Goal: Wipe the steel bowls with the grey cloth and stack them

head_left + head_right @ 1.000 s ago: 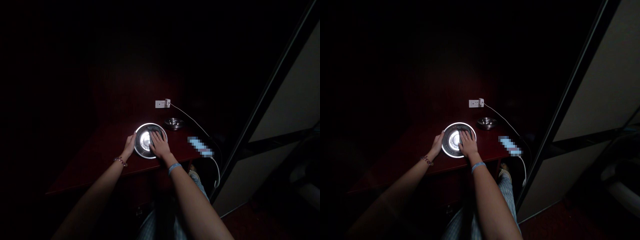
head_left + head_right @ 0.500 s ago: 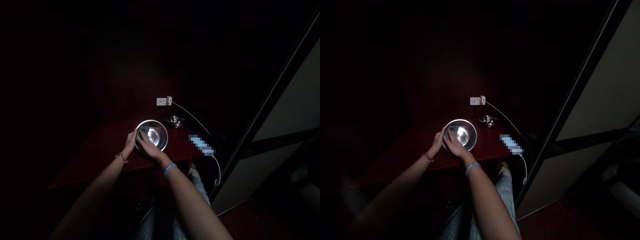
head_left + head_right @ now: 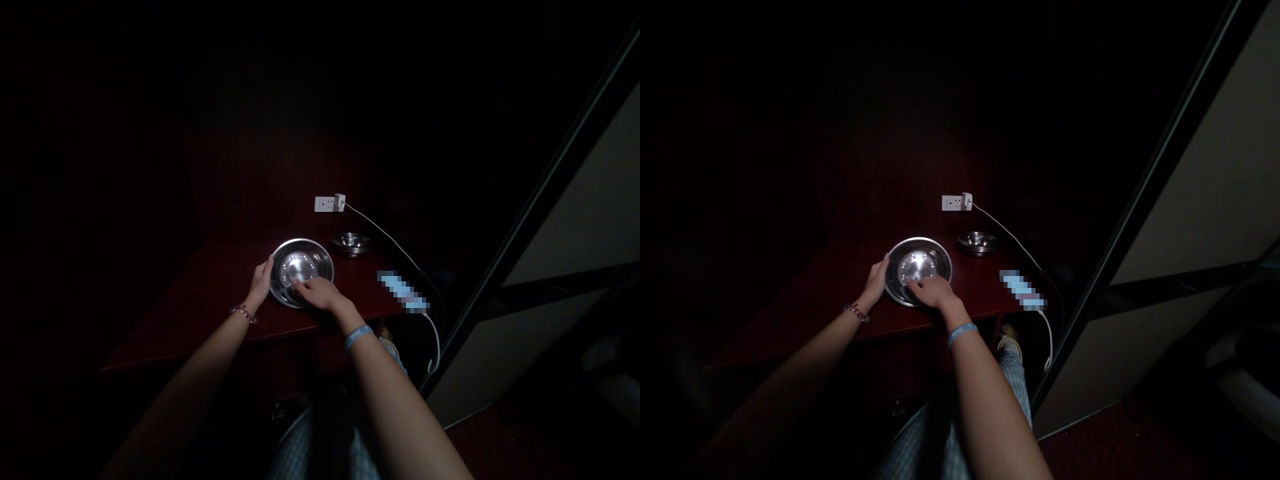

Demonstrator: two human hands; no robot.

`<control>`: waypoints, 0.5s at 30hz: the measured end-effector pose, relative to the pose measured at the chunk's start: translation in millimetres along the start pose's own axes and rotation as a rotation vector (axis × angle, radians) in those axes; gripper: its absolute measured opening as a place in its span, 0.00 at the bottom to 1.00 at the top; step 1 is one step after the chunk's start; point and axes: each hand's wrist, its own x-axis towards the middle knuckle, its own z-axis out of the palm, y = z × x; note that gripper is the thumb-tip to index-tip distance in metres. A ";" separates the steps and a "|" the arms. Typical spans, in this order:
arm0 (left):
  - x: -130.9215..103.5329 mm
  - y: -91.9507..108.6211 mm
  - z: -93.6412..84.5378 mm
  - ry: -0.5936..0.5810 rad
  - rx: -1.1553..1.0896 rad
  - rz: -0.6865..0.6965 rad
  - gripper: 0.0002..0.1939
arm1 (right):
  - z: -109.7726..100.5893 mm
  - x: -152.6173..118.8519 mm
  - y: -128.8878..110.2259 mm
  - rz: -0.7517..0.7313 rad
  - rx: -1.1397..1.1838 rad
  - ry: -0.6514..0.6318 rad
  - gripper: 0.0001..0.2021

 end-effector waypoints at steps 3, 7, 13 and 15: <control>0.3 -2.1 -1.1 -0.026 0.002 0.005 0.29 | -5.0 -0.5 -4.5 0.064 -0.197 -0.029 0.30; -0.4 -0.7 -0.8 -0.043 -0.003 0.006 0.30 | -6.9 -1.1 -8.5 0.160 -0.318 0.069 0.29; -2.0 3.5 1.2 -0.008 0.009 0.002 0.29 | -0.4 -1.3 -4.5 0.151 -0.372 0.184 0.26; -2.4 4.1 1.8 -0.008 0.012 -0.007 0.29 | 2.8 -0.7 -1.4 0.123 -0.373 0.240 0.25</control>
